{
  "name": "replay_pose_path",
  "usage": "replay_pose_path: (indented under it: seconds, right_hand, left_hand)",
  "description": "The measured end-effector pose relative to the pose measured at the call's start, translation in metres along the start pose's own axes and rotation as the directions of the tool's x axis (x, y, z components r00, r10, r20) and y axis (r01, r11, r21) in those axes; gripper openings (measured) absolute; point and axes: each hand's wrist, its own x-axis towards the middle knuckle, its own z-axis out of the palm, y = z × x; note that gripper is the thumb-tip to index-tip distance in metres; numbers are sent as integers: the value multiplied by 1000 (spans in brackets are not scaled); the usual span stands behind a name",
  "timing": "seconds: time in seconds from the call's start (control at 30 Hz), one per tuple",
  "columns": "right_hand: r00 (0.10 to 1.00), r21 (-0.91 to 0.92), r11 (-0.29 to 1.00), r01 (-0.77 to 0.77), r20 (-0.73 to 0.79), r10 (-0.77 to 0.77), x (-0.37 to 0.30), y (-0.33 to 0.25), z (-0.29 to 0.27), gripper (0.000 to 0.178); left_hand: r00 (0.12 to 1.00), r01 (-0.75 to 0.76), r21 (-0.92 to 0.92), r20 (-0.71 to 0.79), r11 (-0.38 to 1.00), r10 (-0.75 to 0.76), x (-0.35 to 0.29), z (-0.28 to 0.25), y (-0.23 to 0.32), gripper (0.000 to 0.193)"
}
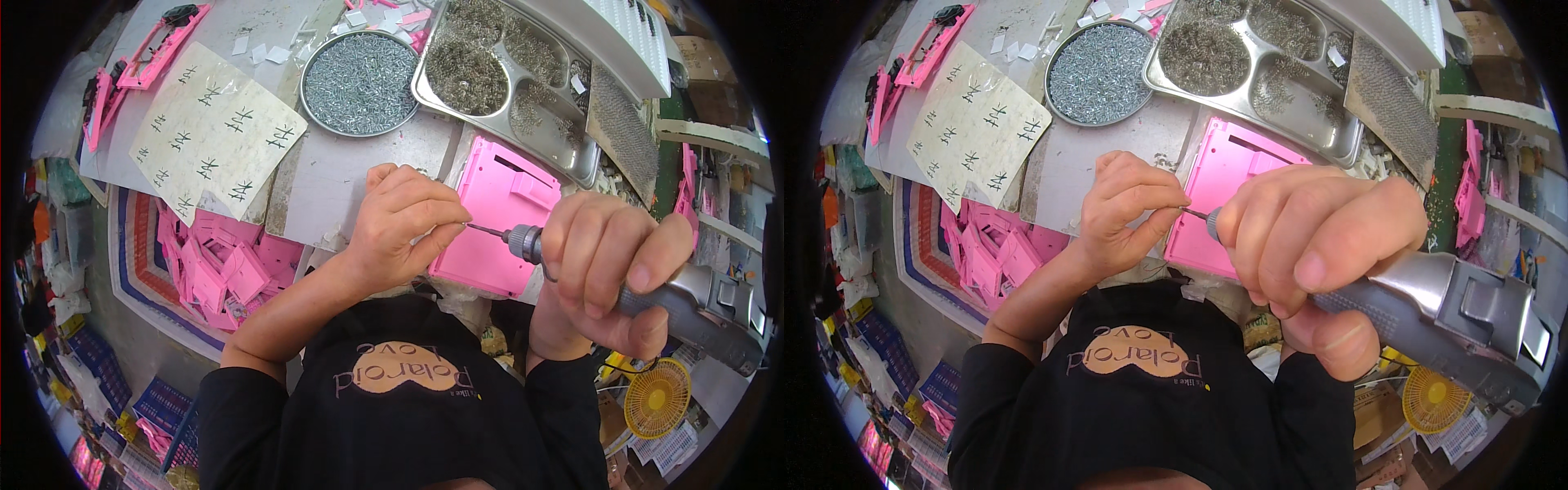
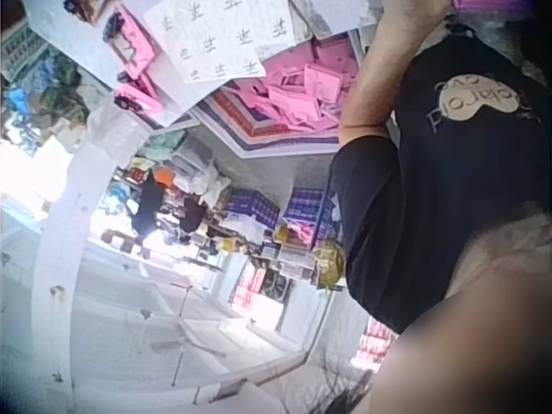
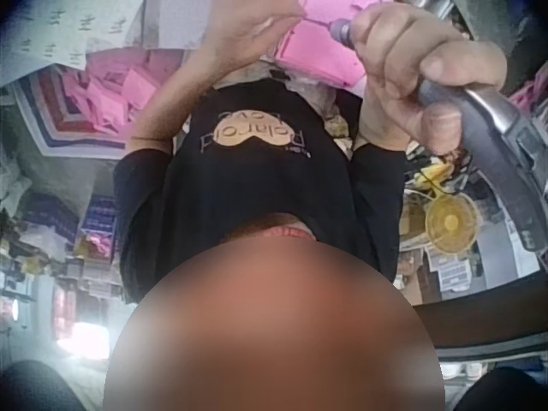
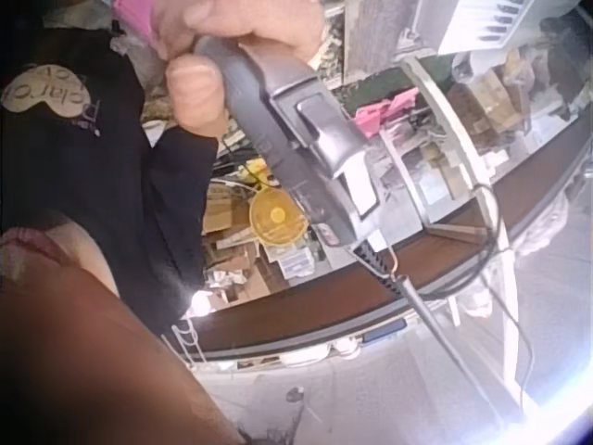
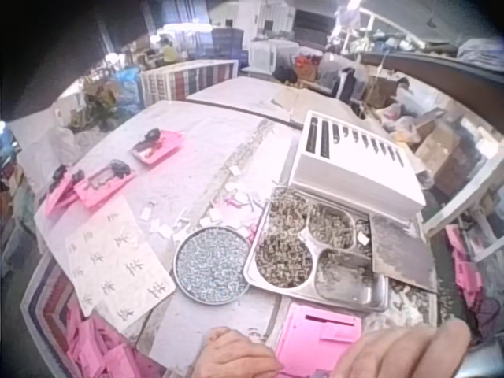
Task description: Assembling a pink toy device using a soldering iron and an electric screwdriver.
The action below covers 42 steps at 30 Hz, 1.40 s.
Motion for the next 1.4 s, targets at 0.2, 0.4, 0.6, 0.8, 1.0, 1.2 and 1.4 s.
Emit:
replay_pose_path:
  seconds: [0.2,0.4,0.6,0.8,1.0,1.2,1.4]
  right_hand:
    - [1000,13,1000,-19,-25,19,-7,4,9,24]
    - [987,-7,993,-115,-115,114,-20,10,22,26]
    - [953,-104,957,-270,-175,250,-31,29,37,27]
    - [954,-240,924,-297,-113,278,-38,39,38,27]
    - [988,-134,980,-145,-64,138,-28,19,34,25]
    - [996,-22,997,-74,-42,73,-30,7,34,27]
    - [991,-39,993,-111,-75,107,-38,7,41,29]
  left_hand:
    - [999,-36,-16,-22,999,36,-6,2,1,26]
    - [998,-66,55,1,996,66,-6,-22,-5,16]
    - [987,152,-10,-50,988,-152,-30,-35,-14,16]
    - [995,83,206,40,975,-93,-26,-31,5,18]
    - [994,35,177,94,983,-53,-28,-19,17,19]
    - [988,57,133,134,989,-75,-29,-15,25,20]
    - [979,-5,198,200,980,-36,-32,-16,26,25]
